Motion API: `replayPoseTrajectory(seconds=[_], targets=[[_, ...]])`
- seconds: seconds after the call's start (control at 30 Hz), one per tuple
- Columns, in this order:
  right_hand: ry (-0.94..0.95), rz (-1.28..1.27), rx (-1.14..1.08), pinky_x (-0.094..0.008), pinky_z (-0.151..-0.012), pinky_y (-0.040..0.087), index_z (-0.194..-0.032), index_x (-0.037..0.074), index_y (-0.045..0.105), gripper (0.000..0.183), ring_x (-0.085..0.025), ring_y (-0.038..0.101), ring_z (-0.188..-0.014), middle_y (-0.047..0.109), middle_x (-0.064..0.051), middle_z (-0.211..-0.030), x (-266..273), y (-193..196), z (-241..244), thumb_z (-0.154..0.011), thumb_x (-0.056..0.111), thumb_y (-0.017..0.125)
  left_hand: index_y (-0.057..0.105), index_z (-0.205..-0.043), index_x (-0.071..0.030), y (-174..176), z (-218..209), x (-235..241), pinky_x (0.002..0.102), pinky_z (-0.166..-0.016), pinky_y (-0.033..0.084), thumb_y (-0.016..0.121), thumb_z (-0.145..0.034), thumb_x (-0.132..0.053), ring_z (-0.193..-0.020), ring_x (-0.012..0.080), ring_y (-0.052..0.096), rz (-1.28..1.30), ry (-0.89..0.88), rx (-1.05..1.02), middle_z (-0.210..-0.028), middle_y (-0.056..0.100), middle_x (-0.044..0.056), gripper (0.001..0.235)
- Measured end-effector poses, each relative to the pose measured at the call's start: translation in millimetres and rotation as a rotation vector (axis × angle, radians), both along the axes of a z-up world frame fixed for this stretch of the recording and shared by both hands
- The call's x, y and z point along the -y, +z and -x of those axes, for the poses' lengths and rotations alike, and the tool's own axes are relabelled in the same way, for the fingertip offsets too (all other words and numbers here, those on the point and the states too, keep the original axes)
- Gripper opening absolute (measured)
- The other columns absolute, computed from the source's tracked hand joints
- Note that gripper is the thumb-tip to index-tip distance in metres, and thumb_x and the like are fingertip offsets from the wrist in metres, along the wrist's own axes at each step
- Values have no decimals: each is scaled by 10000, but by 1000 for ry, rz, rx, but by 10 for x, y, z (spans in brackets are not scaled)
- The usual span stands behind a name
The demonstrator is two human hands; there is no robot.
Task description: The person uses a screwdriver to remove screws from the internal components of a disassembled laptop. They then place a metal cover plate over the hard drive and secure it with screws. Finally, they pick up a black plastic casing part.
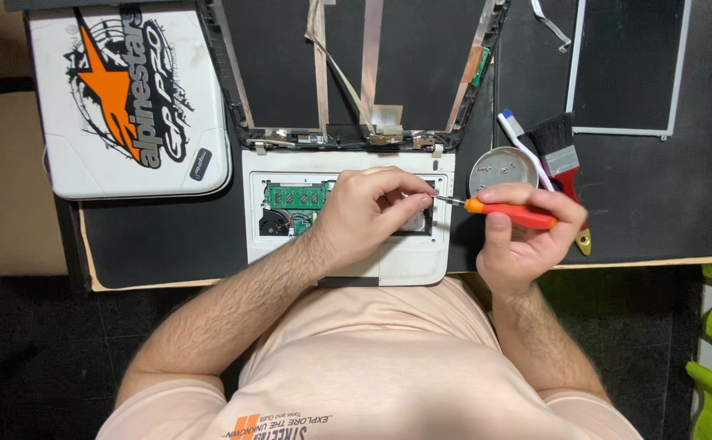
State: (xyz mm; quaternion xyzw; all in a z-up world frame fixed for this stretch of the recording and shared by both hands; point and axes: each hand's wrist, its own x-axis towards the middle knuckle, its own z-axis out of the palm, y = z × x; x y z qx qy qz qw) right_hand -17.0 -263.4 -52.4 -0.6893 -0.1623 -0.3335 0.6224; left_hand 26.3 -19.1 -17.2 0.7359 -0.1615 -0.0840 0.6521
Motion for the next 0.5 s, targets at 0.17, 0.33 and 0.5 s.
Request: replayPoseTrajectory(seconds=[0.17,0.33,0.5], targets=[[16,-83,-72,-338,-756,642,-1462,95,376,438,-270,770,-841,774,-270,-1034,-49,157,-50,-1285,348,688,896,-1168,-144,79,16,-7,282,-657,692,906,-1097,-99,-764,171,835,-40,32,105,-964,873,55,85],[86,-115,-112,-262,-743,623,-1421,193,305,336,-191,775,-853,795,-235,-1047,-197,311,-72,-1354,422,540,884,-1136,-152,32,44,11,286,-667,700,935,-1087,-124,-771,168,835,-55,44,154,-933,852,36,75],[129,-118,-86,-340,-786,699,-1437,197,266,482,-289,809,-820,791,-329,-1060,-161,198,-9,-1253,142,708,890,-1144,-165,5,48,18,285,-674,688,944,-1075,-125,-795,169,844,-48,43,164,-932,856,28,96]])
